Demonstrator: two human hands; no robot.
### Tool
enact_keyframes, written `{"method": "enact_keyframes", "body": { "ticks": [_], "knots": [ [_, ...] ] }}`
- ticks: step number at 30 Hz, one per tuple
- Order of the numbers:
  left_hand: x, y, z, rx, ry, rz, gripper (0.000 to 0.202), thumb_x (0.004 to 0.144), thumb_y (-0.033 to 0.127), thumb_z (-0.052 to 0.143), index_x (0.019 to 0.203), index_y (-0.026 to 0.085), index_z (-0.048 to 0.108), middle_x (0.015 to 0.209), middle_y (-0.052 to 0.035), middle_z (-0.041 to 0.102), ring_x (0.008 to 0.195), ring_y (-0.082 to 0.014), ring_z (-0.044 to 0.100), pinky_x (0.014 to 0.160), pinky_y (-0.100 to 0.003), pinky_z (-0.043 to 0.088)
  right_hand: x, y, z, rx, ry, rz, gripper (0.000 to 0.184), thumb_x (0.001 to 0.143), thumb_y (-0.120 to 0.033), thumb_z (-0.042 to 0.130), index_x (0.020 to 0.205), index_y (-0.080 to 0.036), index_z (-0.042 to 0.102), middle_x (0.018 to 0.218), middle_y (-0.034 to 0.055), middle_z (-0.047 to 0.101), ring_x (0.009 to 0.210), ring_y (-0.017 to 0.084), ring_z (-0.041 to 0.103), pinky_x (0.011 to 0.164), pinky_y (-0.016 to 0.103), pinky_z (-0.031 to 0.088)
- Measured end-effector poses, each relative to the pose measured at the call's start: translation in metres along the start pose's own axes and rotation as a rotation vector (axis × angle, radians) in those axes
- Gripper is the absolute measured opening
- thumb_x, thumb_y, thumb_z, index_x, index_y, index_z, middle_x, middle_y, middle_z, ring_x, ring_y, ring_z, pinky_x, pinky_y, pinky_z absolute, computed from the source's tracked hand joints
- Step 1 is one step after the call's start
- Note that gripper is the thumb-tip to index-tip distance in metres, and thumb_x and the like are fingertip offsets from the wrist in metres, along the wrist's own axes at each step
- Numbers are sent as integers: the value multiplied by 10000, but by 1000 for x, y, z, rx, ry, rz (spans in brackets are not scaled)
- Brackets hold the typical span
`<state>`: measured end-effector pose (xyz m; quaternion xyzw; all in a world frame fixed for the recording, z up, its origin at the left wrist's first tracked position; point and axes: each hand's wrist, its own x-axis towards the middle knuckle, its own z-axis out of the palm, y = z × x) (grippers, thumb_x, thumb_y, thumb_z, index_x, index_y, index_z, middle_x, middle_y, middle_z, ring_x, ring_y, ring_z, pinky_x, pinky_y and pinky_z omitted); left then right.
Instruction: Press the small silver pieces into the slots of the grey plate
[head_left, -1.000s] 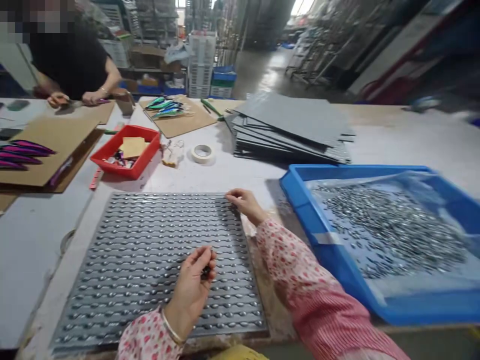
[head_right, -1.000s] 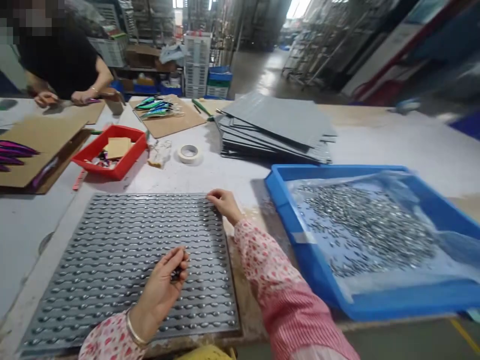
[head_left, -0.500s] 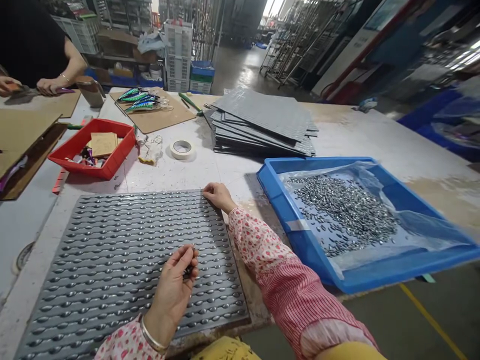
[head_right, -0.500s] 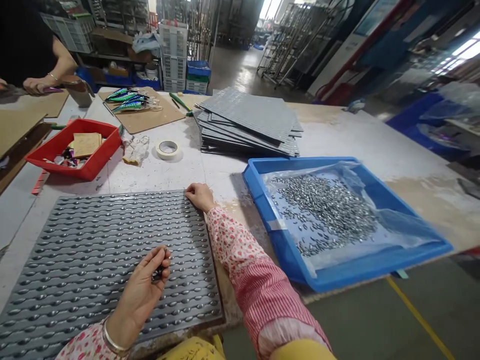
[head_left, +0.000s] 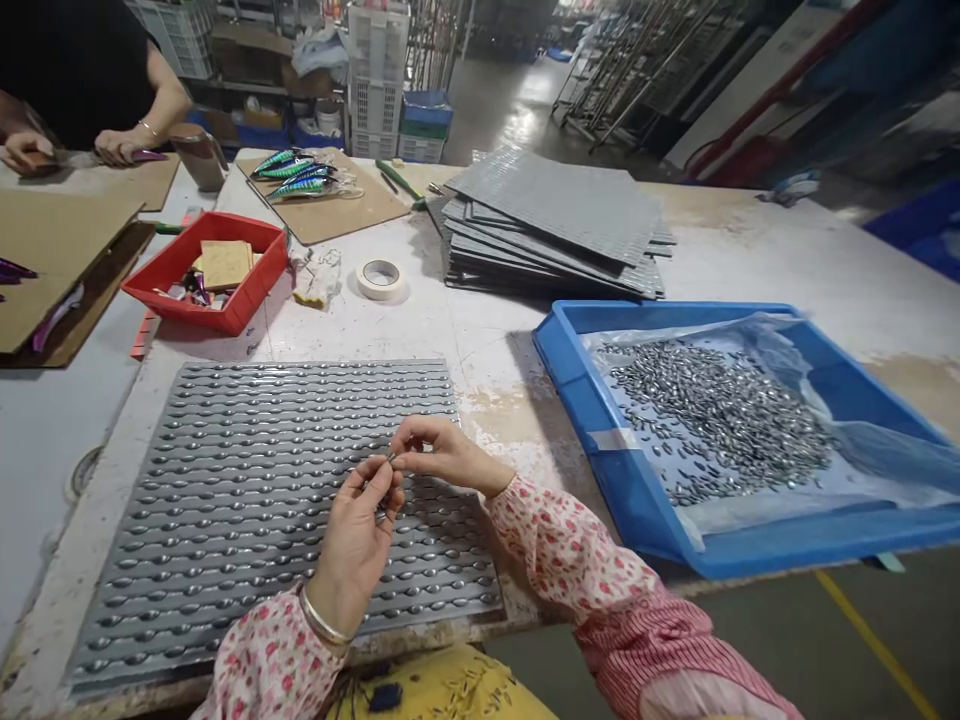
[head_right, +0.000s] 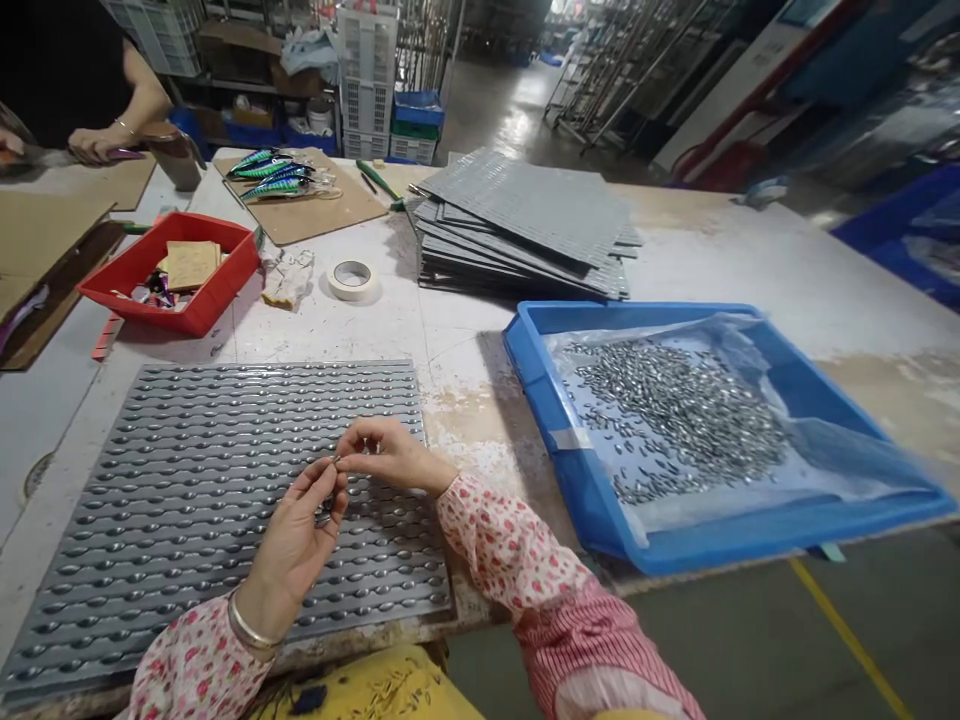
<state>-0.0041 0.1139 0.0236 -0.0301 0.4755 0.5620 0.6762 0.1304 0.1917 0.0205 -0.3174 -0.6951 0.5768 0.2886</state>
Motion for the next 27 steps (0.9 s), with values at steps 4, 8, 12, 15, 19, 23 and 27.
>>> {"method": "enact_keyframes", "body": {
  "ticks": [4,8,12,15,19,23,27],
  "knots": [
    [0,1,2,30,-25,22,115,736,55,621,794,145,664,807,-23,654,705,-84,617,640,-170,523,3,8,9,292,124,49,218,735,-367,667,766,-166,588,746,13,612,646,106,517,605,244,415],
    [-1,5,4,69,-26,-34,194,817,84,518,946,125,656,949,-100,656,816,-126,627,673,-205,535,20,26,-25,333,432,35,183,726,-333,643,737,-177,548,724,1,627,556,79,464,551,220,393],
    [-1,4,-1,67,-67,-82,135,808,120,550,899,122,650,767,-39,609,563,-47,535,471,-127,448,36,53,-80,-92,600,119,161,708,-309,595,774,-162,609,731,3,629,653,105,529,630,228,417],
    [1,3,-4,29,-136,-95,87,795,153,578,841,119,643,670,-2,541,462,-24,430,379,-117,352,40,71,-104,-217,577,187,162,676,-284,587,745,-150,645,683,6,628,651,122,541,627,238,419],
    [3,4,-3,24,-160,-99,108,783,149,591,858,101,652,701,-13,519,507,-32,434,411,-128,362,41,81,-109,-233,553,228,195,657,-316,591,725,-138,635,648,0,612,589,109,518,558,218,401],
    [2,5,-1,62,-161,-99,189,792,139,578,960,94,650,783,-31,527,596,-53,474,499,-157,424,45,81,-106,-236,523,259,205,644,-327,601,698,-130,618,623,-8,594,556,92,499,527,200,386],
    [2,4,-1,85,-147,-88,178,762,150,624,937,126,644,788,-26,553,585,-50,474,477,-151,406,51,85,-107,-259,549,282,165,643,-288,591,690,-131,611,621,-11,587,572,95,505,535,197,390]
  ]
}}
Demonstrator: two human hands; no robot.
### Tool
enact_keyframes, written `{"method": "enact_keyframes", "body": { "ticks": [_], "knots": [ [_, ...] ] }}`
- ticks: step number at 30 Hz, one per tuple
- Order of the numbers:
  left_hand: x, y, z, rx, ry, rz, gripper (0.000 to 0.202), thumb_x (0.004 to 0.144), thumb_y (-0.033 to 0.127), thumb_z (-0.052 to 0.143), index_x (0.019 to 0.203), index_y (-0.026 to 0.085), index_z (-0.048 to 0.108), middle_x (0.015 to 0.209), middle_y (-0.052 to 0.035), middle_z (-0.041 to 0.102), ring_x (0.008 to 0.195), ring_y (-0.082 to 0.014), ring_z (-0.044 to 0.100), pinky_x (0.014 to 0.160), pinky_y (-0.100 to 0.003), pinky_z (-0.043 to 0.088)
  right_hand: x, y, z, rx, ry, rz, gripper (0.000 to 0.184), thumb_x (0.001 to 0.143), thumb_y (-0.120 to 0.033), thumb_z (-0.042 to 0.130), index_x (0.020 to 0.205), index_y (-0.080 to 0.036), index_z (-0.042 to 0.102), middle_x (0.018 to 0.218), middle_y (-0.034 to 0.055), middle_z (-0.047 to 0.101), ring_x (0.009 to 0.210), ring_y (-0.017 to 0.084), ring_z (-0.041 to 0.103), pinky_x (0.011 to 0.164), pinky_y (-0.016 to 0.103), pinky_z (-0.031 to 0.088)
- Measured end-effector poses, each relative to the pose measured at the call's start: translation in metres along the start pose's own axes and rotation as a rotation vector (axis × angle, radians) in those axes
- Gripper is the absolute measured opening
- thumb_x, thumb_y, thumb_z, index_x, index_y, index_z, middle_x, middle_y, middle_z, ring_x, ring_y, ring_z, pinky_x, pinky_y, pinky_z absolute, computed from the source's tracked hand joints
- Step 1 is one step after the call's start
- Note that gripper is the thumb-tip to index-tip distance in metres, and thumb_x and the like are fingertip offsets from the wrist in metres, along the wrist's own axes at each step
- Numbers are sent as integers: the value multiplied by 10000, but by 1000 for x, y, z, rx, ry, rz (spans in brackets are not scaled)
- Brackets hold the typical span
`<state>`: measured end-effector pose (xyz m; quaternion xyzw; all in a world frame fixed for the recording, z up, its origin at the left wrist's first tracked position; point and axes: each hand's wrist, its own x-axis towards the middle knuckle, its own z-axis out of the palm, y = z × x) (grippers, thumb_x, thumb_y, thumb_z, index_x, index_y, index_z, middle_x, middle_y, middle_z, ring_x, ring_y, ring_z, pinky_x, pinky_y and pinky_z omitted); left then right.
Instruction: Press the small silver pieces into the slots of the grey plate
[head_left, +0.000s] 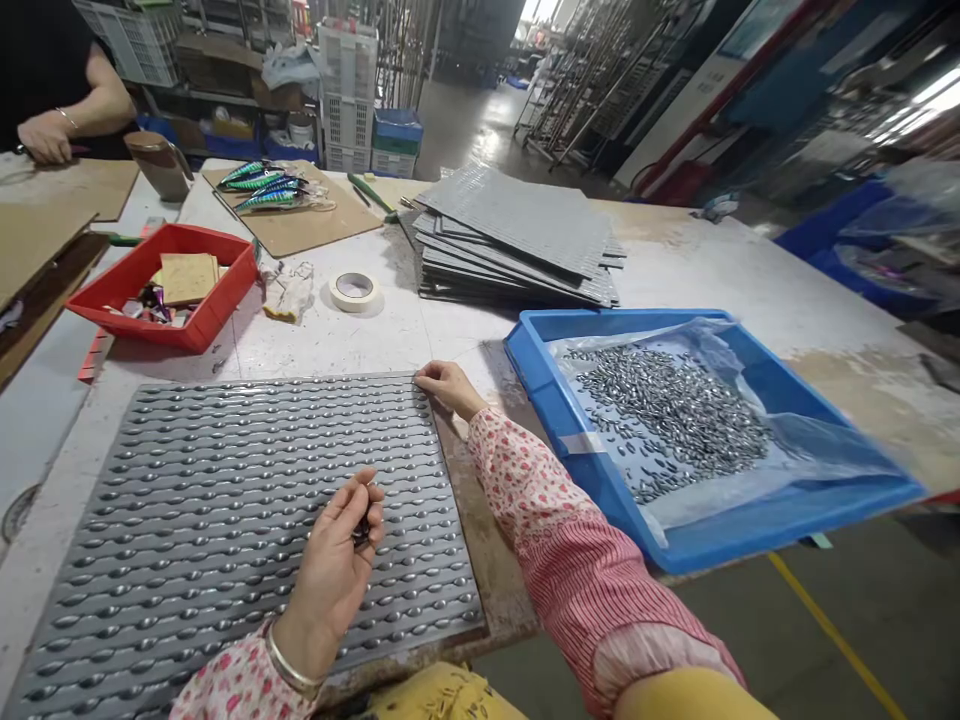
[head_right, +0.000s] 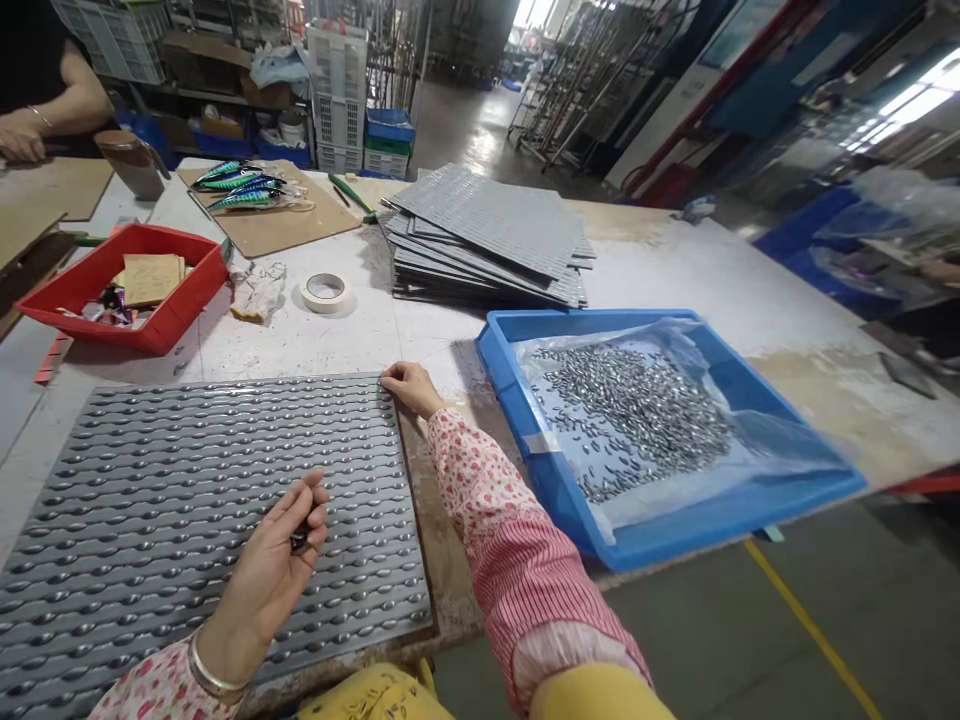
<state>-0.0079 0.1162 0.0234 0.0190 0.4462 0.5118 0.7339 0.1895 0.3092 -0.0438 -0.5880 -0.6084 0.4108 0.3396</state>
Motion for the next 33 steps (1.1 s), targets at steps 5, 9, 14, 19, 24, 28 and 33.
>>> {"method": "enact_keyframes", "body": {
  "ticks": [5,9,14,19,24,28,33],
  "knots": [
    [0,-3,0,-33,5,29,160,663,199,729,769,132,629,710,-7,557,531,-40,455,420,-131,358,-11,-6,4,-9,94,-17,138,644,-269,611,702,-149,578,621,-29,547,591,101,482,562,209,385],
    [0,-4,1,-52,26,63,194,674,192,719,839,110,660,702,-4,549,551,-40,471,474,-136,408,-52,-38,11,136,-119,-136,181,712,-334,625,734,-158,586,676,-16,555,619,103,486,574,217,381],
    [1,-6,3,-102,60,64,154,680,145,706,825,122,660,734,-14,574,602,-50,516,530,-136,442,-100,-73,25,215,-565,-321,205,748,-367,653,797,-169,629,732,2,572,650,107,489,583,228,384],
    [2,-7,1,-101,41,100,194,617,202,765,737,143,625,646,26,538,532,-36,475,456,-122,393,-118,-79,41,351,-607,-256,247,759,-401,647,760,-156,610,703,2,565,653,108,504,595,235,401],
    [-2,-1,2,-69,80,104,125,739,185,653,856,141,652,790,-36,611,628,-67,533,548,-160,462,-102,-78,48,525,-496,-154,225,802,-388,585,786,-170,535,759,18,615,635,102,528,589,232,426],
    [-5,3,2,-71,97,59,168,777,111,565,922,142,644,879,-73,623,657,-87,547,557,-188,475,-45,-63,40,232,-135,-200,139,831,-314,508,792,-180,516,733,3,624,612,102,523,573,225,418],
    [-4,4,-5,-81,55,31,85,717,122,640,797,147,622,790,-38,608,610,-75,523,523,-174,452,9,-43,36,-226,-66,-213,67,750,-172,570,742,-169,637,733,2,661,695,125,573,676,242,420]
  ]
}}
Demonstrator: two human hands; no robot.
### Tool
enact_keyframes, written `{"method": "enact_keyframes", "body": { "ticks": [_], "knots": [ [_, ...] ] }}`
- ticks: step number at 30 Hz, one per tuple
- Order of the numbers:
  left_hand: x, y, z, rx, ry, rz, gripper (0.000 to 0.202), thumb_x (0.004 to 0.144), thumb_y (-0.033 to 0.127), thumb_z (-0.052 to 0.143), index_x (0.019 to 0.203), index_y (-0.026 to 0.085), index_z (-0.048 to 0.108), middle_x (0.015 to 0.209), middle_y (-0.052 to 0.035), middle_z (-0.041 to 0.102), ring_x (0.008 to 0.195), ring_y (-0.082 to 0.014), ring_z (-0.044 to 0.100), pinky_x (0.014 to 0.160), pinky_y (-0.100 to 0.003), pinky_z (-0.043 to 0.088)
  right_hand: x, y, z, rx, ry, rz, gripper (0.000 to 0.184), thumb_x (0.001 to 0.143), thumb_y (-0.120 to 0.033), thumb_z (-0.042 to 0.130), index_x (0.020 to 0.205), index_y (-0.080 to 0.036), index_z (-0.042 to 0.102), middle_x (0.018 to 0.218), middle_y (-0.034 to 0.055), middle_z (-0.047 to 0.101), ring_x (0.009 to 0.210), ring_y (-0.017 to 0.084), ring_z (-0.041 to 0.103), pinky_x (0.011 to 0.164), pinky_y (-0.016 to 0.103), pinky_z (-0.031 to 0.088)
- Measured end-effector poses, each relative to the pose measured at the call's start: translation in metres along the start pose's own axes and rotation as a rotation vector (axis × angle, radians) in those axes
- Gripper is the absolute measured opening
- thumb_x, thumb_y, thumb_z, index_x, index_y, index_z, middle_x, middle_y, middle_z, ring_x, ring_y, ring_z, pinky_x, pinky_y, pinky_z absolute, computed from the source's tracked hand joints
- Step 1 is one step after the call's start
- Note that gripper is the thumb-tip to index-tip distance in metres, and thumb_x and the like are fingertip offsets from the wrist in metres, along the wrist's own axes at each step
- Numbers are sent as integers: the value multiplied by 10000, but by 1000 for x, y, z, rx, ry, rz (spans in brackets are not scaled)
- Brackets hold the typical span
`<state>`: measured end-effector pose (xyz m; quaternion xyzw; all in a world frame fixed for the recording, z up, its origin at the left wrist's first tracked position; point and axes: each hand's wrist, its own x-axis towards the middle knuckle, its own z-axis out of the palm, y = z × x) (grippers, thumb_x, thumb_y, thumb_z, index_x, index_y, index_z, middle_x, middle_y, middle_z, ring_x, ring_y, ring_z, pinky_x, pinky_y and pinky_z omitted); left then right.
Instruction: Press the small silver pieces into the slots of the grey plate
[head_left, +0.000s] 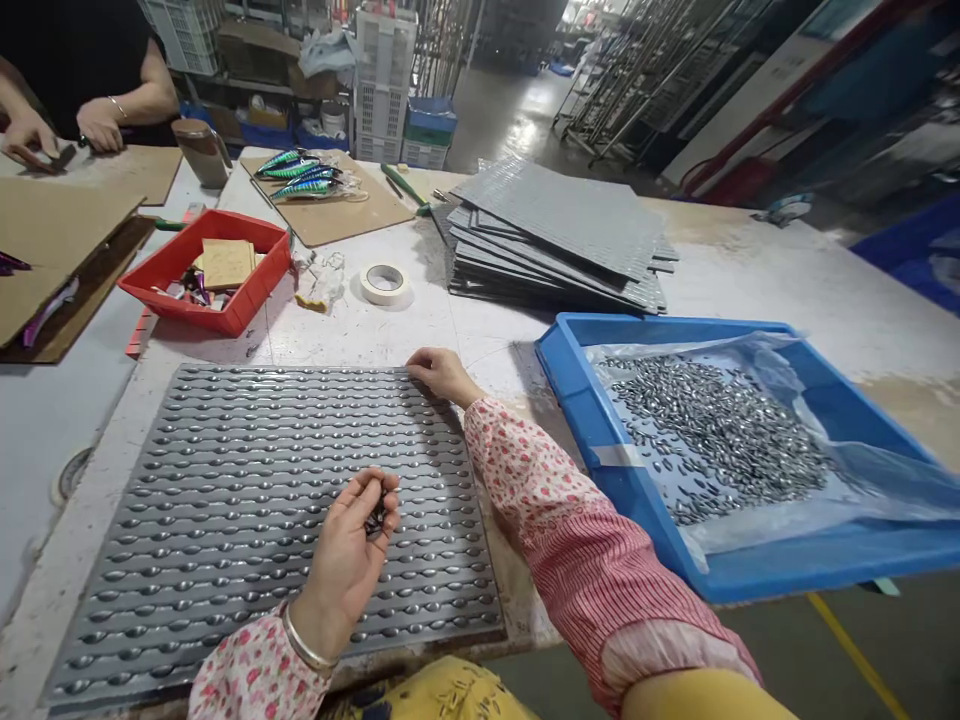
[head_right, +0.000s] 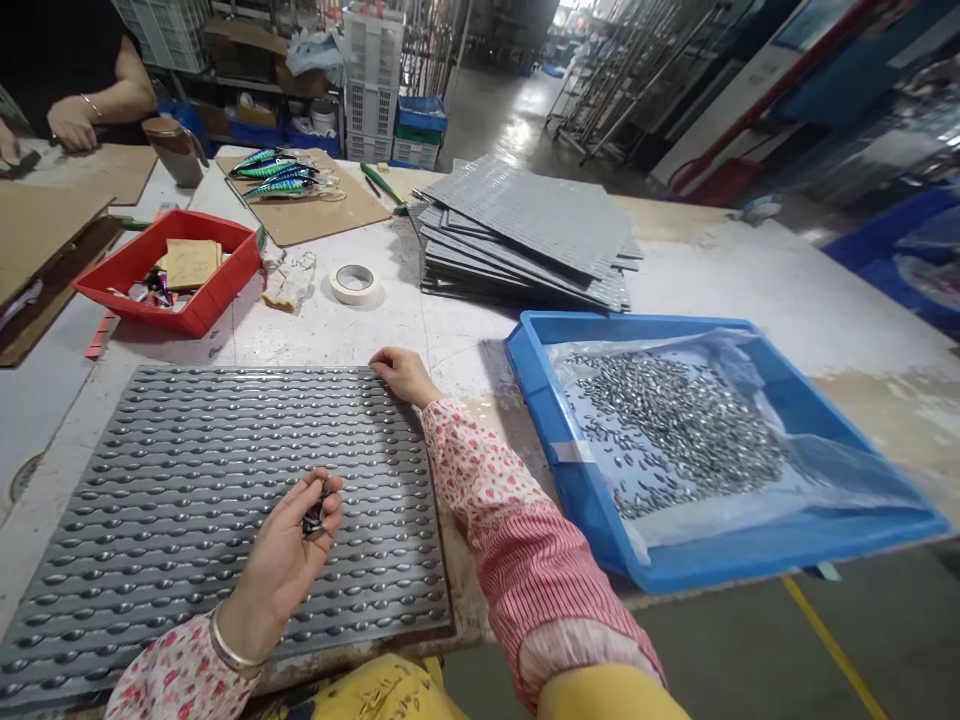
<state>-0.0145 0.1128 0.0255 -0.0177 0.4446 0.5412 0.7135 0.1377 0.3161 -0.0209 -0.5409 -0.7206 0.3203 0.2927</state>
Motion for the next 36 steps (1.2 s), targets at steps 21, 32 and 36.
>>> {"method": "enact_keyframes", "body": {
  "ticks": [21,32,36],
  "knots": [
    [4,-2,3,-9,81,38,115,719,141,670,833,123,665,770,-27,603,593,-52,527,521,-147,461,-59,-45,-3,364,-445,-210,203,752,-335,648,846,-156,638,762,11,632,675,116,545,608,226,422],
    [1,-2,11,47,79,11,227,827,80,496,1003,103,638,977,-122,650,773,-110,621,641,-191,529,-56,-23,-7,378,29,27,208,760,-369,595,741,-162,592,699,-4,594,654,115,525,614,237,421],
    [3,-4,6,69,49,-27,174,813,111,538,952,108,643,823,-65,633,588,-55,560,494,-135,470,-20,15,-10,131,226,149,158,721,-314,594,685,-161,608,694,6,584,693,143,522,668,270,418]
  ]
}}
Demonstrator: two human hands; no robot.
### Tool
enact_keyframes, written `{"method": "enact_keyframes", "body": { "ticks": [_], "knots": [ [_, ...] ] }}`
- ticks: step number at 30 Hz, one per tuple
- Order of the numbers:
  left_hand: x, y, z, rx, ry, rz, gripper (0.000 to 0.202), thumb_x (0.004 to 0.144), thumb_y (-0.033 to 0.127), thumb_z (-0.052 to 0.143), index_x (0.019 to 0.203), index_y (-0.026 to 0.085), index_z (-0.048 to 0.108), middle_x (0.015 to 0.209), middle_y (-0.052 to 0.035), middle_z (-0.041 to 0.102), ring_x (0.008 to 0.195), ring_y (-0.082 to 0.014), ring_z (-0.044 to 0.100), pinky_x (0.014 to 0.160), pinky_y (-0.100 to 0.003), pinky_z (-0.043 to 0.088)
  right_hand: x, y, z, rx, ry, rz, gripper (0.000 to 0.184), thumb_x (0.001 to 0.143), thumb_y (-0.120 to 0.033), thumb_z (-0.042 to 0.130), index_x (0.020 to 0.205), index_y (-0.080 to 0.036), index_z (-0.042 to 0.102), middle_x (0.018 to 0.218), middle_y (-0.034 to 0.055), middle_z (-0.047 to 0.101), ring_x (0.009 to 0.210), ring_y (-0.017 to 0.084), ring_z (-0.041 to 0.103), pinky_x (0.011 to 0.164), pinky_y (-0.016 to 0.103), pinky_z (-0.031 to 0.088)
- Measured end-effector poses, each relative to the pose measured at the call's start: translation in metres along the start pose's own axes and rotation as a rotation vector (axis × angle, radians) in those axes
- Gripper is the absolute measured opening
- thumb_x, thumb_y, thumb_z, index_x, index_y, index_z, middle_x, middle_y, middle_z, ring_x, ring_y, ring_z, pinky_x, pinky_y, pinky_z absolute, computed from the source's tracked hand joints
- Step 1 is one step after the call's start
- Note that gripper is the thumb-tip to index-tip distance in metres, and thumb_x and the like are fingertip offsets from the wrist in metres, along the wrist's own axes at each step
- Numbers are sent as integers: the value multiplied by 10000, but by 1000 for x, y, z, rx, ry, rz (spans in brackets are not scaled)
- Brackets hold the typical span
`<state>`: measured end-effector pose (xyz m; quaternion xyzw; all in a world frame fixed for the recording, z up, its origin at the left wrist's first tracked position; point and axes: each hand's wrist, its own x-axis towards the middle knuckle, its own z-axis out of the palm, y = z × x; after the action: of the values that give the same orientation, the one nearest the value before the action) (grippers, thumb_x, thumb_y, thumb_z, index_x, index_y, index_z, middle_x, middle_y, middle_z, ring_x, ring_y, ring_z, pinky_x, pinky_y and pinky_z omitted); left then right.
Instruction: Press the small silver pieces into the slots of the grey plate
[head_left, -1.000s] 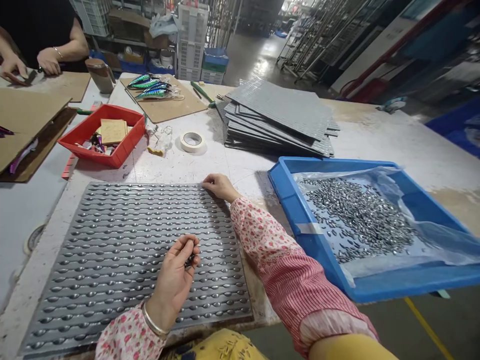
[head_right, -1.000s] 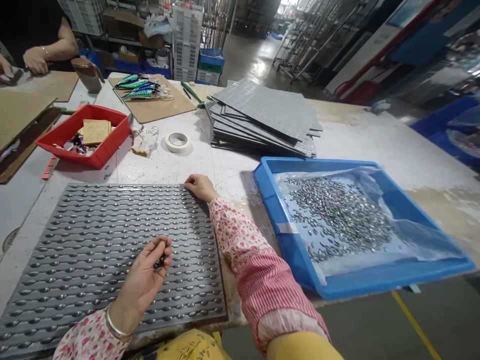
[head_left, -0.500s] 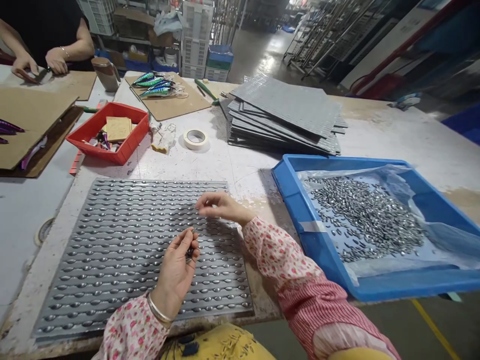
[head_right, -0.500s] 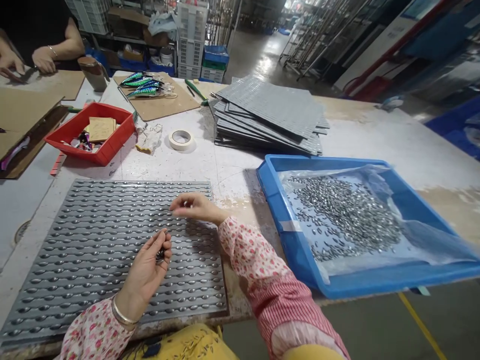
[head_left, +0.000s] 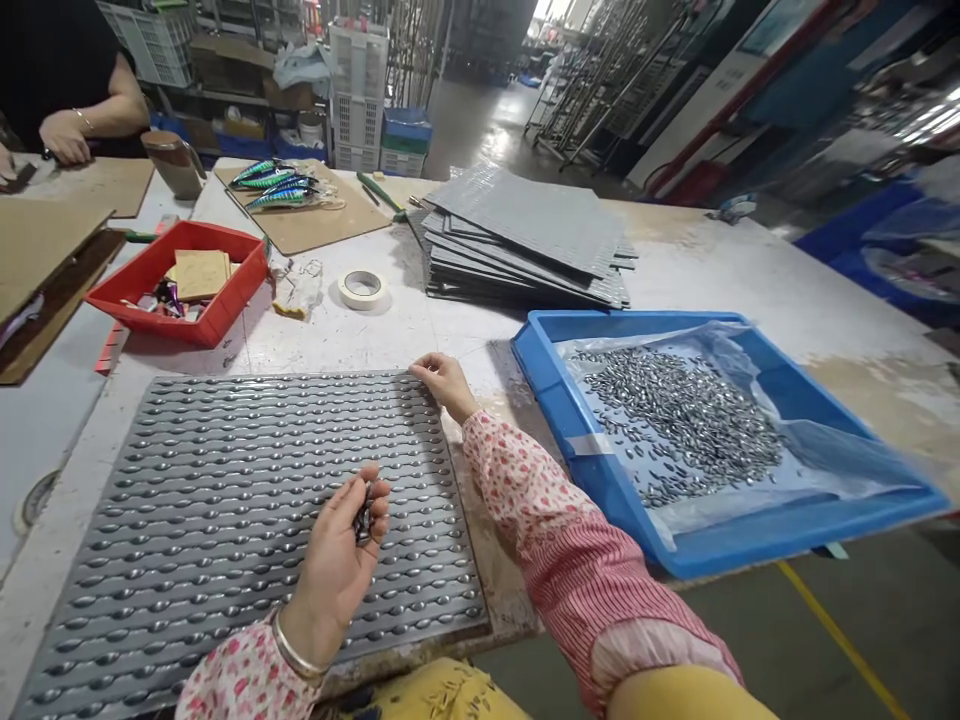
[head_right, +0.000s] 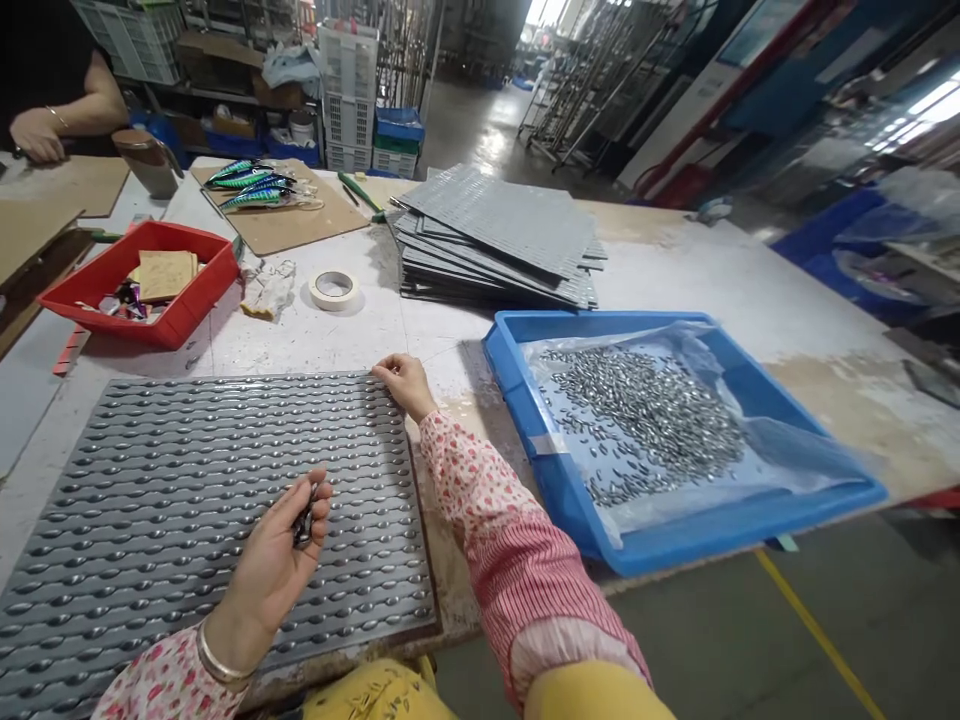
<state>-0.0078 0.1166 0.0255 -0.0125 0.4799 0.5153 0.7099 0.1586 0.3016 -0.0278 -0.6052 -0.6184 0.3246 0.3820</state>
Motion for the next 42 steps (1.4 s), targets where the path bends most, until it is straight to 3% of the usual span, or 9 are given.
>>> {"method": "enact_keyframes", "body": {
  "ticks": [7,15,17,21,25,31,35,38,42],
  "knots": [
    [5,-2,-5,-68,-136,4,149,786,117,578,919,93,642,708,-14,551,507,-30,454,415,-120,377,10,13,14,-214,42,5,96,670,-290,637,629,-204,628,793,44,576,901,223,476,856,370,367],
    [0,-3,-1,-33,-69,24,113,764,112,603,873,135,624,840,-48,607,612,-66,522,509,-161,445,-4,-4,10,-240,83,-26,80,710,-258,621,754,-192,608,868,62,564,939,237,459,858,383,364],
    [0,-3,-2,-38,-80,40,96,747,129,631,843,138,628,834,-40,608,603,-62,516,493,-155,433,-21,-15,5,-57,-42,-97,107,744,-291,600,751,-184,597,818,38,568,855,196,489,786,331,393],
    [1,-4,-2,-29,-50,85,189,684,136,700,868,134,655,774,-13,593,598,-50,511,515,-144,438,-68,-42,-8,336,-544,-103,222,759,-389,615,742,-169,596,694,-6,559,650,119,483,601,248,377],
    [1,-7,-1,-27,-7,109,214,614,141,756,806,142,662,719,9,586,575,-48,513,492,-140,431,-102,-58,-11,416,-665,-81,237,728,-393,666,760,-163,619,685,-8,568,622,101,474,578,239,366],
    [0,-9,2,-27,4,122,140,657,110,717,786,134,670,711,8,607,578,-50,538,501,-135,458,-124,-58,7,686,-601,47,256,708,-390,694,740,-161,583,674,-12,579,612,101,523,601,245,419],
    [-2,-5,4,-31,17,99,174,796,91,557,929,127,663,942,-82,656,772,-104,614,649,-186,528,-108,-50,4,737,-426,11,202,765,-380,630,774,-188,567,748,9,634,631,112,548,594,250,442],
    [-2,-3,4,-36,18,53,199,836,98,491,965,116,642,932,-107,649,738,-102,612,607,-182,530,-71,-35,-13,581,-203,-51,152,802,-346,558,849,-202,580,776,4,640,629,110,541,590,245,437],
    [-1,-3,-1,-72,-54,2,112,827,121,520,869,112,624,687,-14,550,462,-25,432,377,-112,376,-15,-7,-28,96,-69,-89,145,760,-257,543,820,-172,644,795,18,659,727,133,575,699,261,439]
  ]
}}
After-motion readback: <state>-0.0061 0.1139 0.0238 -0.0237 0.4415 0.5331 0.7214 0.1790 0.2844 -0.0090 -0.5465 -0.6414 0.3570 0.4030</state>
